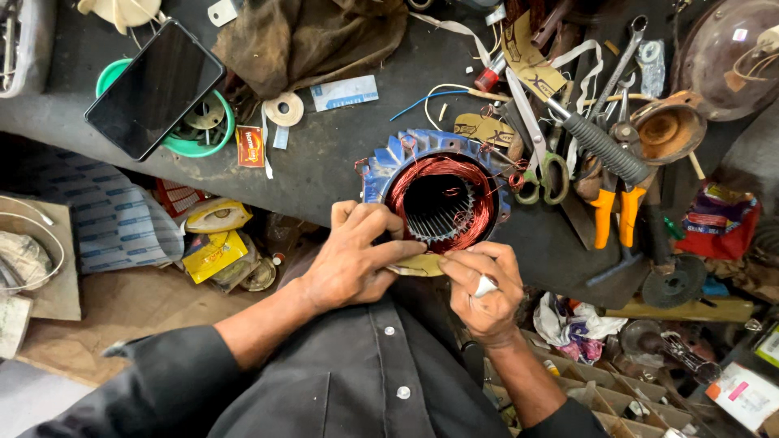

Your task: The person inserts a cardboard insulator into the slots of a motor stator, then uses scissors to trim the excess material. They continue to adjust and press the insulator into place within the stator windings.

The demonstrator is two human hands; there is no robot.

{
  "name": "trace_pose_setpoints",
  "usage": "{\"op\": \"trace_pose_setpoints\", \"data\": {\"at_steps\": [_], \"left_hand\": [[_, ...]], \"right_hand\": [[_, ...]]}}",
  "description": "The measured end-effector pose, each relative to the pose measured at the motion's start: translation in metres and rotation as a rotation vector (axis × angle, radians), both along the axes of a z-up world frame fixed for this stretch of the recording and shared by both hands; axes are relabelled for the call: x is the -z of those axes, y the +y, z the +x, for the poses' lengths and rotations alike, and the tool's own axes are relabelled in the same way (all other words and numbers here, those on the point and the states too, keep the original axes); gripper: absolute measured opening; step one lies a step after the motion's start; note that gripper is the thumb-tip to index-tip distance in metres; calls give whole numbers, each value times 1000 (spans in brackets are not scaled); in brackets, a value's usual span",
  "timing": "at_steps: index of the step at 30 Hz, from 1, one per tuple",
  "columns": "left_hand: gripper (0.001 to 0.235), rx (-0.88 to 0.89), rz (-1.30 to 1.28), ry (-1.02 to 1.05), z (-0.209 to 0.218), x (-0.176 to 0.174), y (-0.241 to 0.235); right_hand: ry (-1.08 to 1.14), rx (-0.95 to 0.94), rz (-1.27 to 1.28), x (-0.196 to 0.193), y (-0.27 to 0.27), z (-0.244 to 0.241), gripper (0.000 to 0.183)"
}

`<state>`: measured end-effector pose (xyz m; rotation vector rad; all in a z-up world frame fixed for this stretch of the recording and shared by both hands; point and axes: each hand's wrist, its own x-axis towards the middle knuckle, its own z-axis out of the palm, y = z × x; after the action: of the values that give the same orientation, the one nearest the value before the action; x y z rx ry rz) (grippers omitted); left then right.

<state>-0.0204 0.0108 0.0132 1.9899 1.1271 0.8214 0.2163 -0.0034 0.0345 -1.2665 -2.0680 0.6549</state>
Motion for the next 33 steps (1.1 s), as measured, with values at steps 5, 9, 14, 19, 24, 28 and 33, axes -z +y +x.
{"op": "trace_pose_setpoints", "data": {"at_steps": [5,9,14,19,24,28,33], "left_hand": [[35,-39,166,39,-11,-8,-5],[34,-79,181,88,-13,-10,-8],[36,-143,226,138,-16,-10,-5],[35,-141,266,180,-14,-11,-1],[34,-124,287,229,-12,-18,-2],[37,-125,241,298,-7,-25,-6],[37,-148,195,309,-6,-25,-6]], "right_hand": [[47,68,-89,2,1,-5,30],[68,94,-121,3,1,-8,26],[43,108,-127,4,1,-9,27],[-34,71,-72,1,1,-12,30],[-87,31,63,1,3,-16,26],[-129,-51,94,-7,6,-14,26],[-159,-50,74,-15,14,-20,26]]}}
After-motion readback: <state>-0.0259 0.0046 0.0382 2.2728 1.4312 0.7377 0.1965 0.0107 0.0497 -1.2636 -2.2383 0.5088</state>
